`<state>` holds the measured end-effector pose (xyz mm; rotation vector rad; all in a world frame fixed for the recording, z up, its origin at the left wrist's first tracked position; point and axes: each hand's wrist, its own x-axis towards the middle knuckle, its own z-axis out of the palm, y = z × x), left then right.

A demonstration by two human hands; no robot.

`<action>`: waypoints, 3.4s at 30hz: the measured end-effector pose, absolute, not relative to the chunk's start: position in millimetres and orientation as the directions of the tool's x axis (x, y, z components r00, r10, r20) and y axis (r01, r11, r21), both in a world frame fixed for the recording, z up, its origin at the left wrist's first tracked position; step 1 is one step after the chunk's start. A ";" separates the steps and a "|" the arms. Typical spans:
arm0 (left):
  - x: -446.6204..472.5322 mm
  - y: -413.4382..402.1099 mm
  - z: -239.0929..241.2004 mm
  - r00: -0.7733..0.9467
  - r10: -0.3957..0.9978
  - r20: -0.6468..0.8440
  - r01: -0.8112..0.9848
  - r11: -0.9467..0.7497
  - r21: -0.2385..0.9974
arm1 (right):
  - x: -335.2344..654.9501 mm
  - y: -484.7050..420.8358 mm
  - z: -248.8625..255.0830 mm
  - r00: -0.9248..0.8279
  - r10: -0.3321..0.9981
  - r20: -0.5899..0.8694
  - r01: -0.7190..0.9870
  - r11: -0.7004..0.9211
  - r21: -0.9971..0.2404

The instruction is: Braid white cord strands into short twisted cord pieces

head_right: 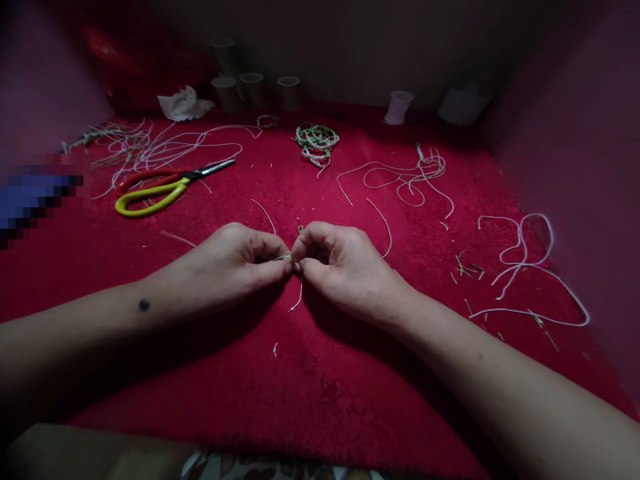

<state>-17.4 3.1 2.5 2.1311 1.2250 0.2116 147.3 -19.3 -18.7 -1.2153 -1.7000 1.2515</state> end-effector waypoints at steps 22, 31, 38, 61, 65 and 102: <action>-15.3 3.0 1.0 0.523 0.835 -0.170 0.710 -0.315 0.630 | 151.2 -24.3 -18.7 -0.353 0.907 0.230 0.588 0.406 -0.699; -12.6 0.6 2.5 0.523 0.844 -0.120 0.700 -0.346 0.625 | 150.6 -23.4 -19.4 -0.345 0.909 0.235 0.627 0.410 -0.662; -11.4 -1.6 4.2 0.508 0.853 -0.118 0.699 -0.328 0.636 | 148.3 -23.8 -19.5 -0.324 0.916 0.234 0.632 0.394 -0.667; -12.2 -8.8 8.0 0.451 0.789 -0.418 0.599 0.079 0.797 | 140.8 -30.1 -17.6 -0.228 0.945 0.234 0.686 0.326 -0.650; -11.1 -8.3 8.1 0.450 0.771 -0.451 0.564 0.146 0.813 | 138.8 -32.8 -19.3 -0.194 0.951 0.241 0.699 0.306 -0.647; -4.6 -2.8 6.2 0.416 0.784 -0.461 0.528 0.204 0.825 | 142.4 -31.3 -19.7 -0.235 0.934 0.268 0.692 0.354 -0.629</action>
